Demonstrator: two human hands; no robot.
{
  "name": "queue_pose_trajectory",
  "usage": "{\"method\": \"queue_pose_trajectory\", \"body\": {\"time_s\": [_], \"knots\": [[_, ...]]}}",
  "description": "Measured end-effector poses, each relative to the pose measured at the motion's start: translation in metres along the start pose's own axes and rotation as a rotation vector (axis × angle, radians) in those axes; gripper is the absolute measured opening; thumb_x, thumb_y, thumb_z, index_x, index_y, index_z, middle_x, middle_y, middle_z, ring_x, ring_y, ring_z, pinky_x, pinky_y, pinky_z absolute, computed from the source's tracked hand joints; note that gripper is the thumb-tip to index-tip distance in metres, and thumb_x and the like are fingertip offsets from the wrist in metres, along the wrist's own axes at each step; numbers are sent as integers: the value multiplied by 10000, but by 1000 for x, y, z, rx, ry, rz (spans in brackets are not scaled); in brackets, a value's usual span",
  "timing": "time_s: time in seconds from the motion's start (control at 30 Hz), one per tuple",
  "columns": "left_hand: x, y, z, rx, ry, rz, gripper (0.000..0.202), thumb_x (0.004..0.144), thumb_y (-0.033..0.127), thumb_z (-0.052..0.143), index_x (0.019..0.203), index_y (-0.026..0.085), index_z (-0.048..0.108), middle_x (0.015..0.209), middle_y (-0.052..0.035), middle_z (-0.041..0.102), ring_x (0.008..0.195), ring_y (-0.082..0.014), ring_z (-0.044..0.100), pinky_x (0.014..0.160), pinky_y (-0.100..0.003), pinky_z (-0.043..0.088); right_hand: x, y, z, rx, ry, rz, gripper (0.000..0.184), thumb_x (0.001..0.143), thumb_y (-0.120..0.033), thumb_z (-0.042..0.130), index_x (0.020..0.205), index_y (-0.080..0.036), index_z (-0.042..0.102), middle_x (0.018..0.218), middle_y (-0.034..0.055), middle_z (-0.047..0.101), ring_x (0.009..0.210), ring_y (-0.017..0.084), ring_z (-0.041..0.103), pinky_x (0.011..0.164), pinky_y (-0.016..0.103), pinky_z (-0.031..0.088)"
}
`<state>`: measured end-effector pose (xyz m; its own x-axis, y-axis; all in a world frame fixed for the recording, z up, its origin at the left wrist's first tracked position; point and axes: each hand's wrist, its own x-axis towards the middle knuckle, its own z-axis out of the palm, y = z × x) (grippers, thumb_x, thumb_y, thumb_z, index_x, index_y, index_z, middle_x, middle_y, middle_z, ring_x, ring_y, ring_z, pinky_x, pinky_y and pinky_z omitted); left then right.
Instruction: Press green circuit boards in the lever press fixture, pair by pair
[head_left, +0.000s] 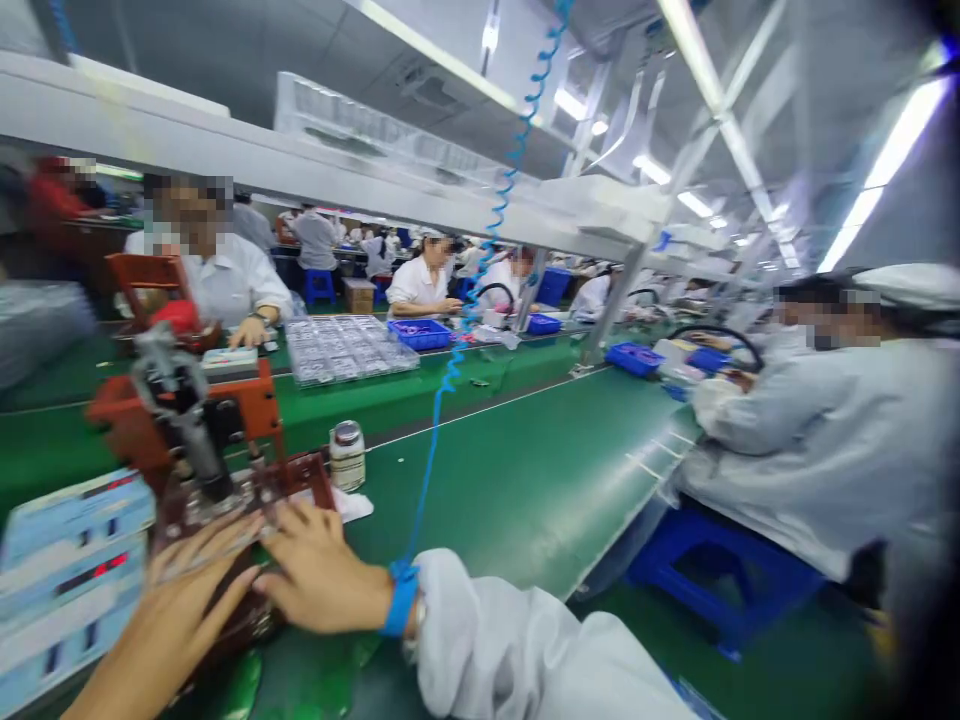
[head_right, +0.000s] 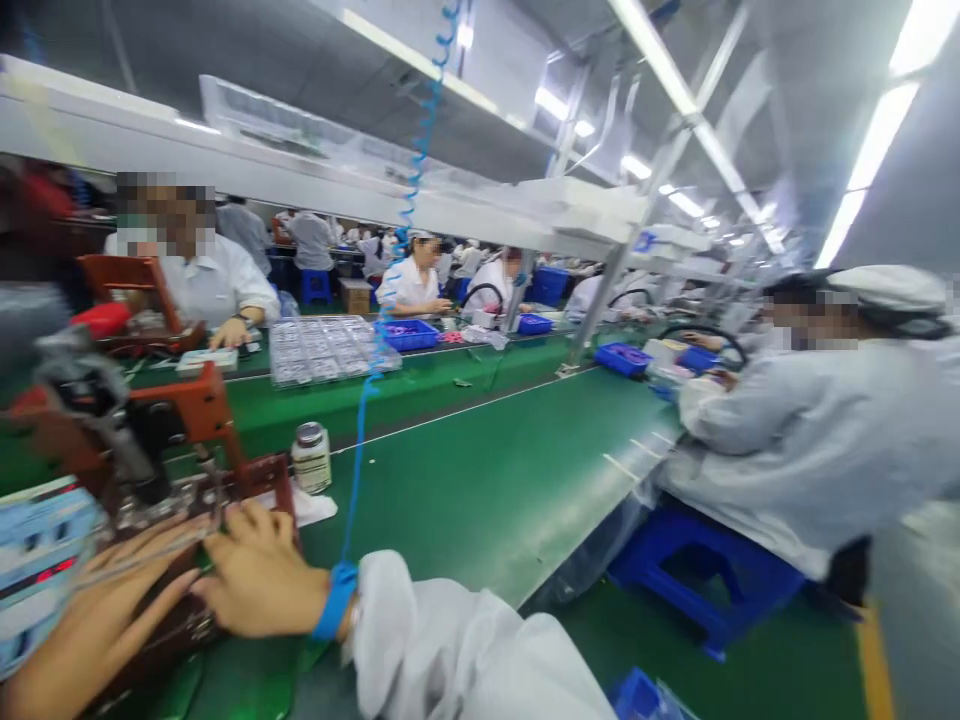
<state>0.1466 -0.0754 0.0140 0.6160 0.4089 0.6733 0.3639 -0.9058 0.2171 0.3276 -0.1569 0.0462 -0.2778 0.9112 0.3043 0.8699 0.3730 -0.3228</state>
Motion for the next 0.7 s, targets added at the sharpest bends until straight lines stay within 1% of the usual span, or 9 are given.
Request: {"method": "queue_pose_trajectory", "body": {"time_s": [0.07,0.13,0.17,0.27,0.37,0.47,0.57,0.63,0.7], "knots": [[3,2,-1,98,-96,-15,379,911,413,458,1207,229,607,1209,-87,655,1127,-308,583,941,-461,433,1,8,-4,150,2,38,461,904,-273,499,1347,-192,401,1382,115,424,1309,257,342,1057,493,361],[8,7,-3,136,-157,-62,383,941,372,417,1244,204,581,1225,-91,646,1167,-288,556,957,-448,422,2,20,-9,271,62,78,455,888,-186,460,1341,-206,425,1404,118,401,1349,260,296,1098,512,299],[10,11,-4,144,-188,-82,378,946,355,419,1255,198,571,1244,-90,634,1194,-281,535,975,-445,408,4,27,-12,316,95,92,444,889,-172,431,1332,-204,441,1417,120,389,1364,262,275,1110,522,273],[17,20,-7,137,-259,-135,350,943,307,457,1253,186,567,1261,-89,621,1223,-275,503,1001,-447,379,9,44,-23,403,170,102,415,911,-219,380,1318,-201,463,1416,120,398,1368,252,282,1125,523,250],[19,23,-8,116,-295,-182,321,922,289,519,1217,185,591,1245,-89,627,1214,-282,500,999,-455,372,16,51,-38,475,230,88,431,910,-279,402,1333,-215,448,1392,100,440,1331,229,358,1118,467,297],[20,24,-8,114,-298,-221,286,904,288,563,1171,205,620,1209,-75,641,1190,-283,508,1003,-462,360,25,46,-52,528,269,70,456,897,-310,431,1343,-213,440,1379,86,466,1285,225,423,1095,445,339],[21,25,-10,116,-300,-241,278,907,292,568,1166,208,627,1218,-73,632,1198,-283,495,1007,-468,350,36,33,-67,569,317,30,431,888,-321,461,1305,-216,481,1353,68,500,1250,220,462,1075,432,365],[22,27,-12,124,-324,-240,265,917,300,557,1150,203,639,1252,-73,614,1224,-290,472,1008,-473,345,47,24,-78,607,382,-30,394,892,-342,480,1263,-216,516,1326,65,525,1238,215,476,1040,410,402],[22,29,-13,149,-357,-226,260,935,301,527,1144,202,645,1284,-70,600,1251,-299,450,1013,-479,336,63,15,-90,656,477,-109,362,904,-369,486,1225,-208,535,1291,69,552,1218,203,497,1001,378,435]]}}
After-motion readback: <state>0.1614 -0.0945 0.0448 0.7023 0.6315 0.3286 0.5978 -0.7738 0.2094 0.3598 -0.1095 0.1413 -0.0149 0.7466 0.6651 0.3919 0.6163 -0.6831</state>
